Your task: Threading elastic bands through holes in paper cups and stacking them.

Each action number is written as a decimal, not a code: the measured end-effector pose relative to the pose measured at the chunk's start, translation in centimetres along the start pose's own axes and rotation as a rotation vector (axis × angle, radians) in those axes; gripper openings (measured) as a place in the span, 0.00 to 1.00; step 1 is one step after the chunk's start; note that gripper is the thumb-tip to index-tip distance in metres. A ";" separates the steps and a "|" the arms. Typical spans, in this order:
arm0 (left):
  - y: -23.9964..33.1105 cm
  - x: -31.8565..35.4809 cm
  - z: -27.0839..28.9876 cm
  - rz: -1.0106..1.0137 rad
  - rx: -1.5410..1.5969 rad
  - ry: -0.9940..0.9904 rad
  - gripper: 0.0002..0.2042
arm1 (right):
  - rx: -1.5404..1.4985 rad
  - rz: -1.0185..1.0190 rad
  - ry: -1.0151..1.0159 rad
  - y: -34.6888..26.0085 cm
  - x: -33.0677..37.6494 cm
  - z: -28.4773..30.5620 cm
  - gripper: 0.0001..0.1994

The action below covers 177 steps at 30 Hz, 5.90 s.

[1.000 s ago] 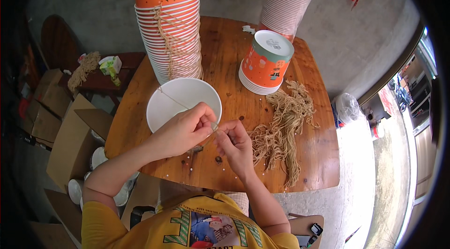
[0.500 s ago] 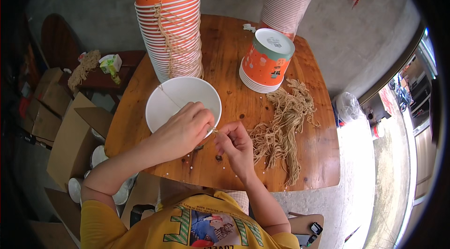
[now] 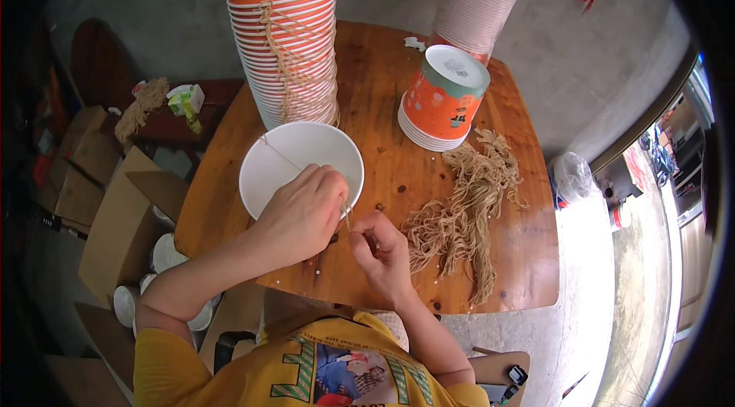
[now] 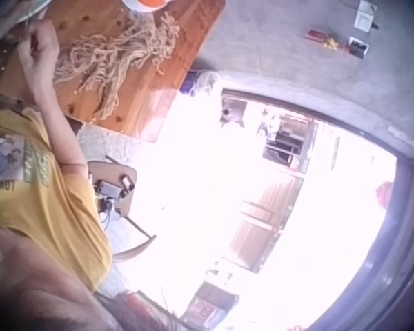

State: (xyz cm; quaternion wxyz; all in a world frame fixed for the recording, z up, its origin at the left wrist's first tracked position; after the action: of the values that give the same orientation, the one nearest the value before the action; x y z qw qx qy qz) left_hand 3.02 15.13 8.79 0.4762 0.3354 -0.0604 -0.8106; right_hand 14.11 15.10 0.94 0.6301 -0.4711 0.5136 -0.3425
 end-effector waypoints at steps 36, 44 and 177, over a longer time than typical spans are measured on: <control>-2.7 10.0 -6.2 1.011 1.546 0.209 0.07 | 0.533 0.589 -0.197 -5.7 5.8 -3.8 0.15; -4.2 9.9 -6.4 1.068 1.593 0.316 0.08 | 0.523 0.630 -0.222 -5.3 6.0 -4.0 0.17; -21.3 -10.8 13.7 0.173 0.676 0.638 0.63 | -0.039 0.273 -0.125 -6.1 -30.5 -5.4 0.34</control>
State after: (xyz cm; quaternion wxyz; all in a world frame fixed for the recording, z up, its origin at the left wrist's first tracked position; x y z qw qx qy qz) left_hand -17.32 32.32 15.66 0.4008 0.6976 -0.1993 -0.5594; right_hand 1.95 39.75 16.41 0.6925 -0.4293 0.5391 -0.2134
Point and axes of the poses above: each hand's wrist, its own x-axis away from the middle knuckle, its own z-axis out of the back of the hand, y = z × x, the point moved 9 cm from there along -x, towards the middle knuckle, and after that the axes turned 4 degrees about y, right-handed, at the moved point
